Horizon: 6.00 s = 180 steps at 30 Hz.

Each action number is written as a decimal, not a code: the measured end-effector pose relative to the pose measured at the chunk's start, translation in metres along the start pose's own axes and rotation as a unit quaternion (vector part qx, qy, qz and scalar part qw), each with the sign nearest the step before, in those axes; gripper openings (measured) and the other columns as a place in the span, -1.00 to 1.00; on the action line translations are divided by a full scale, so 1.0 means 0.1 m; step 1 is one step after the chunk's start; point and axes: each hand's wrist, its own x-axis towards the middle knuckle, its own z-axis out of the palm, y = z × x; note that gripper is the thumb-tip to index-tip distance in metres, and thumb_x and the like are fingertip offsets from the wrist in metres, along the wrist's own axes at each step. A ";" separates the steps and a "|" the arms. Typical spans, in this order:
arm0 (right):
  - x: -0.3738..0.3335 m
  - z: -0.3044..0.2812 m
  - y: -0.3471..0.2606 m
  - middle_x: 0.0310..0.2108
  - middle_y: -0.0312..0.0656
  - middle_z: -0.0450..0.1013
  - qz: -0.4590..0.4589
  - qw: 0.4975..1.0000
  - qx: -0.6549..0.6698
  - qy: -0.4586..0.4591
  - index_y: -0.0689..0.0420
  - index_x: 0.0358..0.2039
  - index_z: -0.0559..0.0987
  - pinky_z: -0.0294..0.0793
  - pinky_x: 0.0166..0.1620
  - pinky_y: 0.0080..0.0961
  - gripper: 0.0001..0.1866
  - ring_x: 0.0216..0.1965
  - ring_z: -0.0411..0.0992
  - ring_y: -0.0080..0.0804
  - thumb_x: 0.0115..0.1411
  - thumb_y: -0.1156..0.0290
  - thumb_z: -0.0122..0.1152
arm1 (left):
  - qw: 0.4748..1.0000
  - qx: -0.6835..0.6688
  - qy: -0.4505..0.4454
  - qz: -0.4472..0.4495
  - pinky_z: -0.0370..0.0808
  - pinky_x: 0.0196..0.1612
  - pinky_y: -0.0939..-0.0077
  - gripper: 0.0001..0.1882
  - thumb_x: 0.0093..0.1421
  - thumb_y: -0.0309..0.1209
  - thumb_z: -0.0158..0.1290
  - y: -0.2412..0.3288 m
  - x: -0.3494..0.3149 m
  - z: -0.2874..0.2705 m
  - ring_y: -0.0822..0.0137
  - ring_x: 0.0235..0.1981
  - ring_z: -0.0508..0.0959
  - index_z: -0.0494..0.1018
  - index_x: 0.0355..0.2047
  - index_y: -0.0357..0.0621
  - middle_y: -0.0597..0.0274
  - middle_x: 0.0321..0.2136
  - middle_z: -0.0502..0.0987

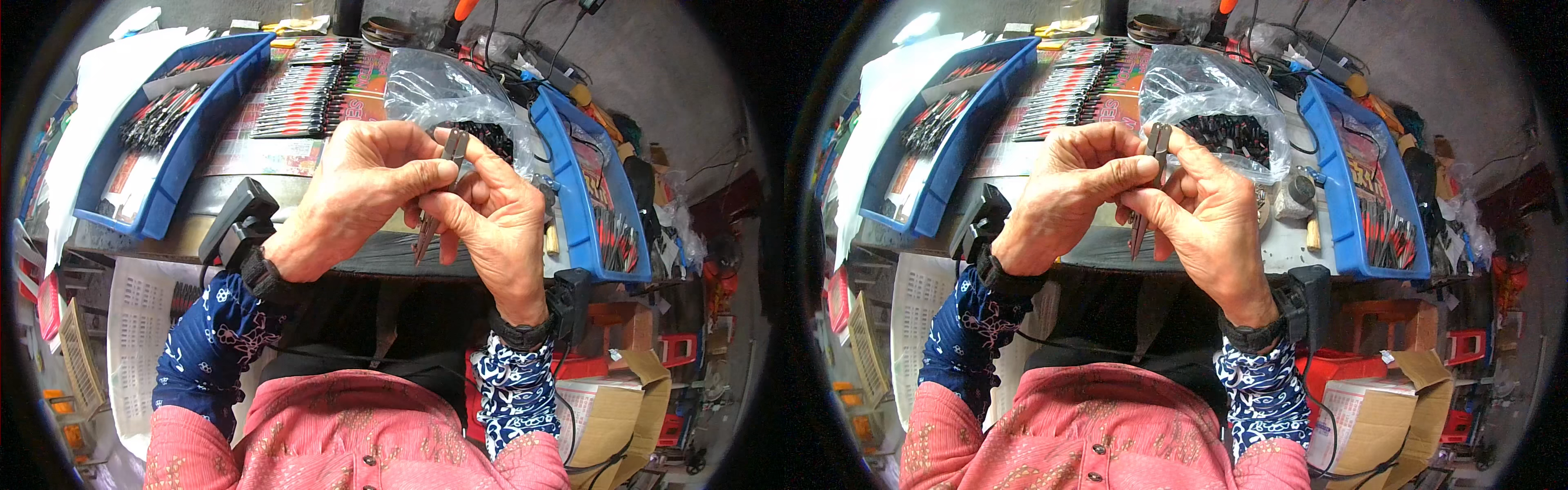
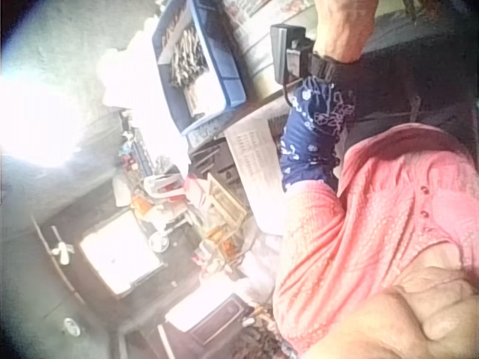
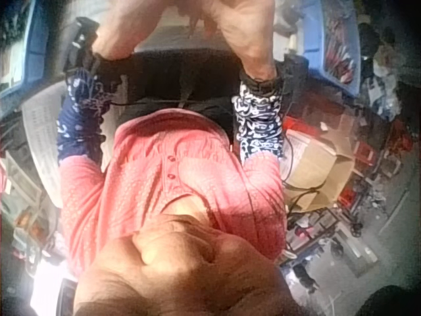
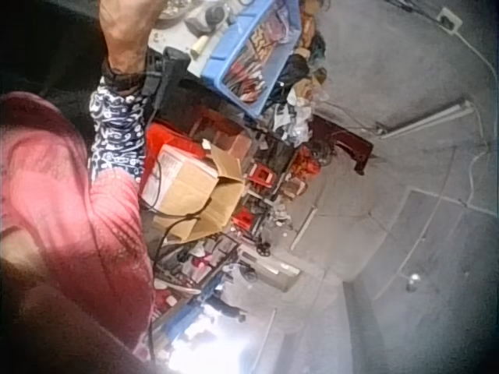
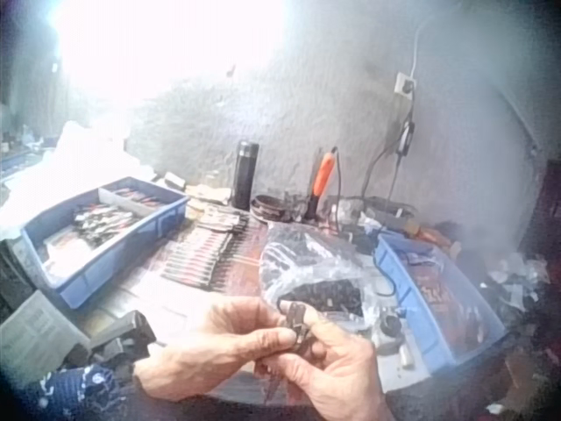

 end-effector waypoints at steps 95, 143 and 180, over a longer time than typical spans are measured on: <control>-0.66 -0.24 0.28 -0.27 -0.07 0.50 0.030 0.998 0.011 0.054 0.34 -0.27 0.56 0.62 -0.38 -0.54 -0.86 -0.33 0.53 -0.41 0.12 0.69 0.21 | 0.932 0.345 0.030 0.107 0.36 -0.51 0.55 -0.80 -0.03 -0.60 0.24 -0.29 -0.93 0.10 0.38 -0.61 0.43 0.54 -0.34 -0.27 0.16 -0.57 0.49; -0.97 -0.03 0.62 -0.53 -0.18 0.51 0.189 0.961 0.199 0.037 0.27 -0.36 0.50 0.55 -0.48 -0.61 -0.88 -0.57 0.52 -0.47 0.23 0.49 0.23 | 0.908 0.397 -0.017 0.137 0.45 -0.53 0.49 -0.75 -0.07 -0.63 0.23 -0.55 -1.14 0.13 0.25 -0.58 0.54 0.53 -0.31 -0.28 0.11 -0.51 0.54; -1.05 0.04 0.73 -0.41 -0.11 0.53 -0.021 0.978 -0.179 -0.104 0.33 -0.24 0.56 0.54 -0.44 -0.63 -0.80 -0.48 0.55 -0.47 0.11 0.58 0.28 | 0.930 0.356 -0.021 0.085 0.45 -0.50 0.37 -0.76 -0.03 -0.61 0.22 -0.73 -1.29 0.05 0.14 -0.54 0.54 0.49 -0.31 -0.25 0.07 -0.52 0.49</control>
